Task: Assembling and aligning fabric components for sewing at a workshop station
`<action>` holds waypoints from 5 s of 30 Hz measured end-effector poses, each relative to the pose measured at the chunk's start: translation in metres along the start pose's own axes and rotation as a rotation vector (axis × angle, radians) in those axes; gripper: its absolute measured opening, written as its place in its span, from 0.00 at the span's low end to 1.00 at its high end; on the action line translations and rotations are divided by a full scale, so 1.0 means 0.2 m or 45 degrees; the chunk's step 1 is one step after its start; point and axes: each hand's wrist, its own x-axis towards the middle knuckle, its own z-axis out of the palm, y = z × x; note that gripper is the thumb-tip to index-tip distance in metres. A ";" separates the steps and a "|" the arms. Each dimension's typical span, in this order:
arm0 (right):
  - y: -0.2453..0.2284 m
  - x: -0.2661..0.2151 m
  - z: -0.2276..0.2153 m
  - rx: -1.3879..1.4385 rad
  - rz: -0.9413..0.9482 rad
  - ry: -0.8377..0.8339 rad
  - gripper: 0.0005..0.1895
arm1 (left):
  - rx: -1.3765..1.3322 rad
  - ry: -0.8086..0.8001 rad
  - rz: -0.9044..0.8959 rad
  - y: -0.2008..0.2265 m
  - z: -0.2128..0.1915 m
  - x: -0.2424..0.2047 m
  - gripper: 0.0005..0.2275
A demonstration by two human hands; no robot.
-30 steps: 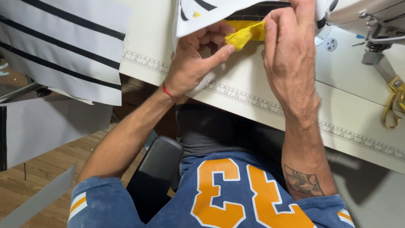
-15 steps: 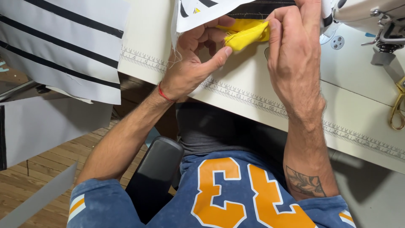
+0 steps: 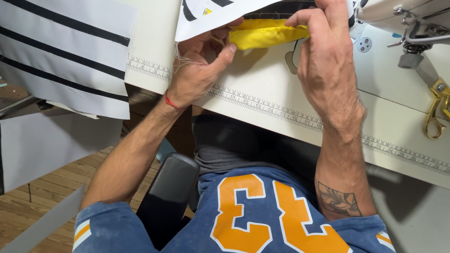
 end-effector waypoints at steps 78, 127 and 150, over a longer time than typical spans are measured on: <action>0.06 -0.67 -0.13 -0.273 -0.027 0.257 0.05 | 1.192 -0.408 1.396 0.21 0.58 0.22 0.11; -0.06 -0.71 -0.20 -0.734 -0.035 -0.144 0.16 | 1.466 -0.994 1.029 0.24 0.46 0.46 0.27; -0.02 -0.64 -0.17 -0.919 0.056 -0.166 0.19 | 1.282 -0.831 1.193 0.10 0.45 0.62 0.32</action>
